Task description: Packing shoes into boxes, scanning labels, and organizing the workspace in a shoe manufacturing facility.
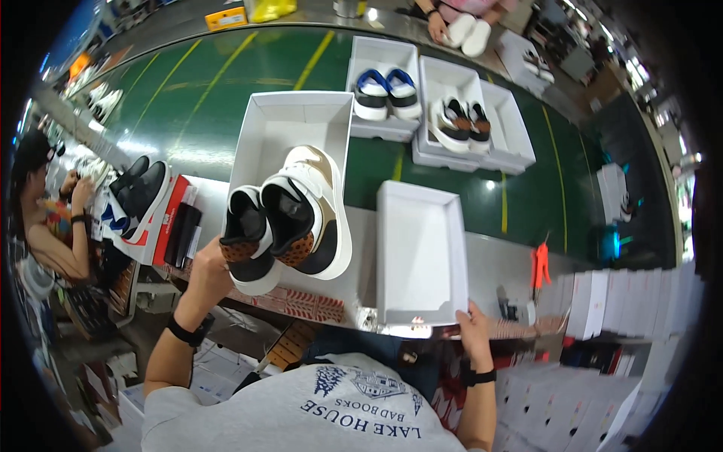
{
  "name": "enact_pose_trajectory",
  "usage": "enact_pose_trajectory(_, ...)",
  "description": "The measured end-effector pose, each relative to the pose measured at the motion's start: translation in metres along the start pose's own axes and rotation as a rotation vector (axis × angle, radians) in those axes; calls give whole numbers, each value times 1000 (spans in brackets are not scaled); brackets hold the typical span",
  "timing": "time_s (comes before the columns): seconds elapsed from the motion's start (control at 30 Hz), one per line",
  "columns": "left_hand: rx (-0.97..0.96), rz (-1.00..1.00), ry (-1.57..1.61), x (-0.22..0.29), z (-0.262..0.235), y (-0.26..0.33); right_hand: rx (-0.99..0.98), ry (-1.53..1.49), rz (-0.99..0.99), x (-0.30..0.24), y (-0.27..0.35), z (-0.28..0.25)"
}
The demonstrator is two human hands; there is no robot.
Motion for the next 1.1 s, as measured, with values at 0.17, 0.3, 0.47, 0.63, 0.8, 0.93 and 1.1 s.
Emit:
enact_pose_trajectory(0.17,94,62,-68,4,-51,-29,-167,86,-190,-99,-53,76)
enact_pose_trajectory(0.3,193,86,-122,-12,-75,-49,-257,164,-263,-180,-112,160)
enact_pose_trajectory(0.47,232,234,-118,-36,-58,-104,-120,183,-397,-222,-174,238)
enact_pose_trajectory(0.63,159,208,-126,-103,-27,-145,-151,167,-376,-235,-203,277)
enact_pose_trajectory(0.8,104,164,-81,-149,11,-185,-290,-106,-368,-208,-196,263)
enact_pose_trajectory(0.93,31,176,-122,-170,20,-195,-349,-156,-282,-188,-154,220)
enact_pose_trajectory(1.1,-47,53,-56,-172,23,-195,-294,-254,-251,-137,-102,154)
Point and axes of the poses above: each hand's wrist, its own y-axis away from the middle knuckle, its own z-axis out of the palm, x = y × z, the point moved 5 cm from there along -y, towards the middle knuckle, and after that the axes turned 15 degrees about y, right-handed, at the moved point
